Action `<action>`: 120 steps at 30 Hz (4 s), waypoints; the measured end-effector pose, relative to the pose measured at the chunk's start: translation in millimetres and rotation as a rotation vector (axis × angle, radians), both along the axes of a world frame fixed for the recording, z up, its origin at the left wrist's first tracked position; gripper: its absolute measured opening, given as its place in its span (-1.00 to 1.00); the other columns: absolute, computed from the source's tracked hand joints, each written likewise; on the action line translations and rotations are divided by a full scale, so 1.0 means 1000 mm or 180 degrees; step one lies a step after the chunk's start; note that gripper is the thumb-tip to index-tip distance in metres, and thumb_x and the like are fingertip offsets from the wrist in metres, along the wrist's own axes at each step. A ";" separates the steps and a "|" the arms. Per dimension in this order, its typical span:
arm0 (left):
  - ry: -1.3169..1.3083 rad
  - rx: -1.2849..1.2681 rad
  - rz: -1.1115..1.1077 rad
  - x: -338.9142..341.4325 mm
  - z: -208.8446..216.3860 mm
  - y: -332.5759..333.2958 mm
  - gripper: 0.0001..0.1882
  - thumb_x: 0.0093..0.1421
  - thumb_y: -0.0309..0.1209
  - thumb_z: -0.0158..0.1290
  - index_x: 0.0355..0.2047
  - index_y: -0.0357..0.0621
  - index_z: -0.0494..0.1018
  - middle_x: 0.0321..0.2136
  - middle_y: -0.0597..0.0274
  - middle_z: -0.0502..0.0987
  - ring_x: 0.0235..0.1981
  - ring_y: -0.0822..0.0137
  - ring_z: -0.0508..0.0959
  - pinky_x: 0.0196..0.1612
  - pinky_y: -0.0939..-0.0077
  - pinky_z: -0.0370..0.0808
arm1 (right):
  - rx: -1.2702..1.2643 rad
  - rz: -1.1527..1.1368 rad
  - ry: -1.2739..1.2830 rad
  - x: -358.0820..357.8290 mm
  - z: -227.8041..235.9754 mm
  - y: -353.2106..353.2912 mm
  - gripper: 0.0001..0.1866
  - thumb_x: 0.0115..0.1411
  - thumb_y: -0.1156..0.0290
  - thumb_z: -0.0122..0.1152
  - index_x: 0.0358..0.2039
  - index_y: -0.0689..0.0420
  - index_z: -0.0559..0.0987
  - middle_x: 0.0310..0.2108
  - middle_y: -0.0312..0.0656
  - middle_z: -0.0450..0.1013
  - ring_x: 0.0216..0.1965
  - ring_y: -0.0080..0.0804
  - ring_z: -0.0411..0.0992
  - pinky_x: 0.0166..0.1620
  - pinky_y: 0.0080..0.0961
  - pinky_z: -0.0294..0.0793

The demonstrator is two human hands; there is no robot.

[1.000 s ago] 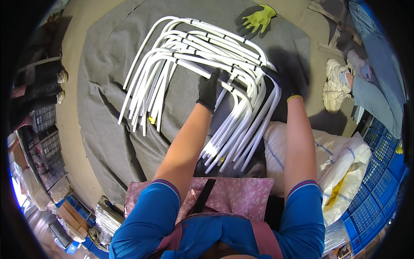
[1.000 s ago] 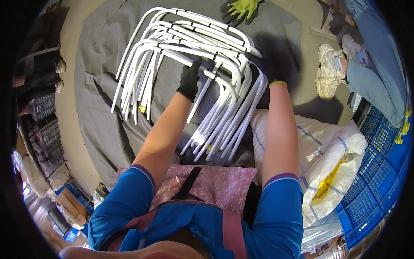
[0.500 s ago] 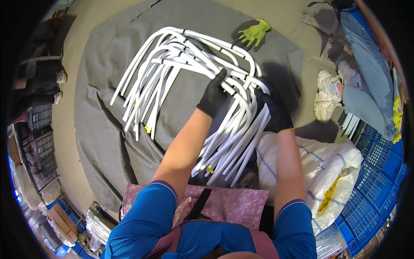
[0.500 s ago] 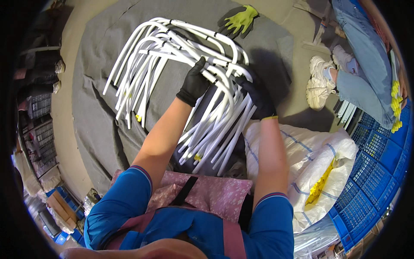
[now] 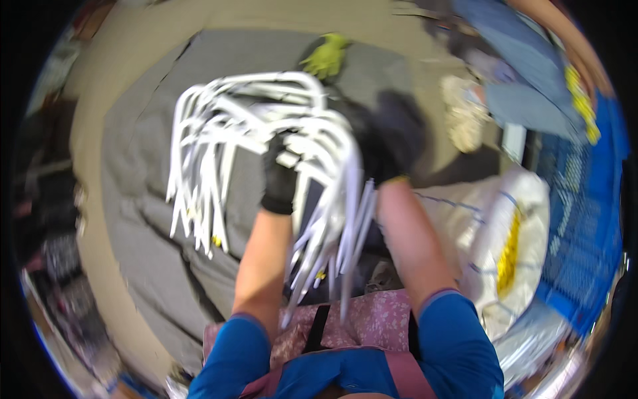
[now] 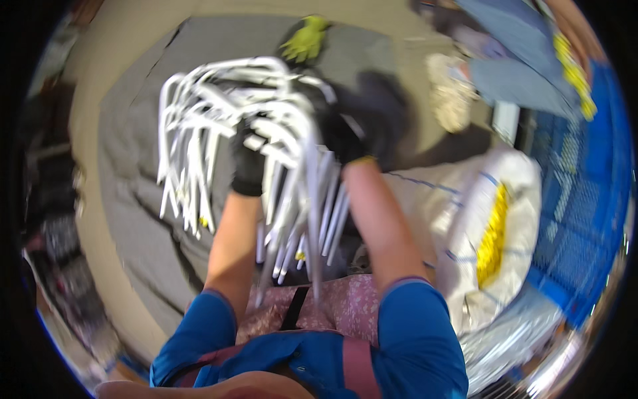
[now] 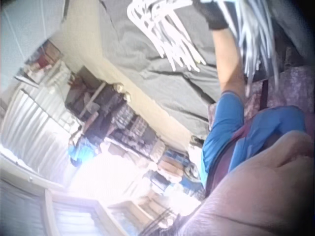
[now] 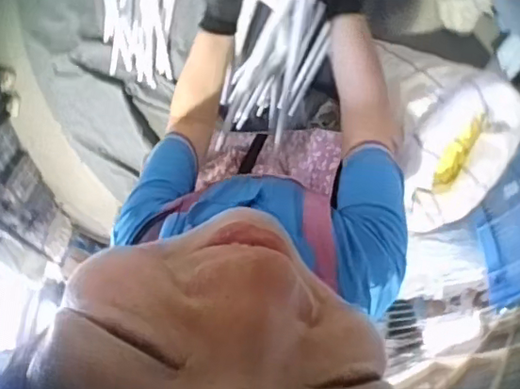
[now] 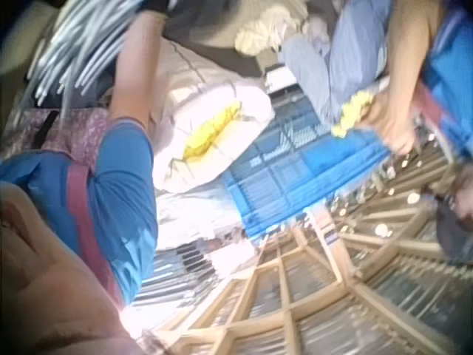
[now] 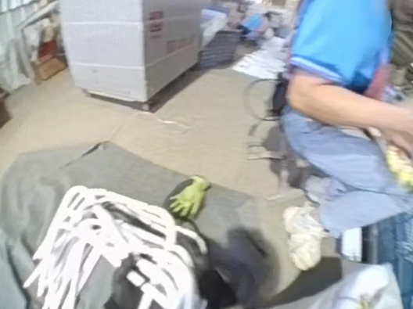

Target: The person sits on the floor and assembles white metal chair frames by inserting yellow plastic caps into the leg ends. They pick up frames, align the legs, and press the caps into place, then stack the completed frames nearby.

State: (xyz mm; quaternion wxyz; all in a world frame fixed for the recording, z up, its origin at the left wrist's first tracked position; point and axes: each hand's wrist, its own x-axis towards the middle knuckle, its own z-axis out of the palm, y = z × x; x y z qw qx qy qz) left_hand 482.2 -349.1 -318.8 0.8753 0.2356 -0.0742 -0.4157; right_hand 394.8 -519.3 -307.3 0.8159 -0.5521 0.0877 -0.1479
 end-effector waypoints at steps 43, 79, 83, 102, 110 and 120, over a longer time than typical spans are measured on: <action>-0.0356 -0.1795 0.1255 -0.253 0.392 0.375 -0.42 0.38 -0.20 -0.11 0.24 -0.41 0.20 0.21 -0.15 0.33 0.24 0.01 0.35 0.32 0.09 0.24 | -0.3675 0.1828 -0.2083 -0.211 0.476 0.346 -0.39 0.01 0.36 0.29 0.12 0.26 0.46 0.07 0.16 0.41 0.06 0.06 0.42 0.12 -0.19 0.37; -0.0132 -0.2652 0.0405 -0.340 0.425 0.354 -0.33 0.30 -0.07 0.02 0.27 -0.24 0.20 0.21 -0.18 0.32 0.23 -0.08 0.35 0.32 -0.10 0.22 | -0.3095 0.1617 -0.1202 -0.289 0.584 0.364 -0.42 0.14 0.31 0.30 0.16 0.24 0.44 -0.08 -0.12 0.51 -0.05 -0.41 0.47 0.03 -0.45 0.44; 0.0008 -0.2418 0.0706 -0.347 0.421 0.364 -0.40 0.30 0.00 0.02 0.17 -0.18 0.32 0.10 -0.03 0.45 0.14 0.00 0.44 0.28 -0.01 0.27 | -0.4695 0.1538 -0.0841 -0.260 0.538 0.400 -0.40 0.25 0.11 0.20 0.22 0.12 0.39 0.17 0.02 0.38 0.21 -0.16 0.33 0.25 -0.34 0.25; -0.0713 -0.0707 0.0337 -0.345 0.414 0.365 -0.35 0.26 -0.07 0.11 0.24 -0.16 0.28 0.10 0.08 0.48 0.11 0.16 0.49 0.25 0.23 0.34 | -0.0881 0.3632 0.0593 -0.270 0.365 0.304 -0.02 0.12 -0.22 0.20 0.32 0.27 0.21 0.26 -0.05 0.27 0.25 -0.32 0.23 0.29 -0.34 0.17; -0.1890 0.0662 -0.0549 -0.314 0.406 0.367 -0.21 0.11 0.05 0.24 0.16 -0.30 0.35 0.04 0.07 0.52 0.06 0.26 0.49 0.16 0.37 0.39 | -0.0927 0.2938 0.0040 -0.193 0.404 0.329 -0.04 0.10 -0.17 0.23 0.31 0.27 0.22 0.25 -0.04 0.28 0.23 -0.32 0.25 0.28 -0.33 0.20; -0.3400 0.1289 -0.0659 -0.282 0.379 0.435 -0.20 0.14 0.00 0.22 0.21 -0.33 0.31 0.09 -0.03 0.47 0.12 0.17 0.42 0.23 0.28 0.30 | -0.0983 0.2889 -0.0187 -0.206 0.402 0.330 -0.07 0.07 -0.10 0.27 0.29 0.27 0.24 0.23 -0.03 0.30 0.21 -0.31 0.28 0.26 -0.33 0.23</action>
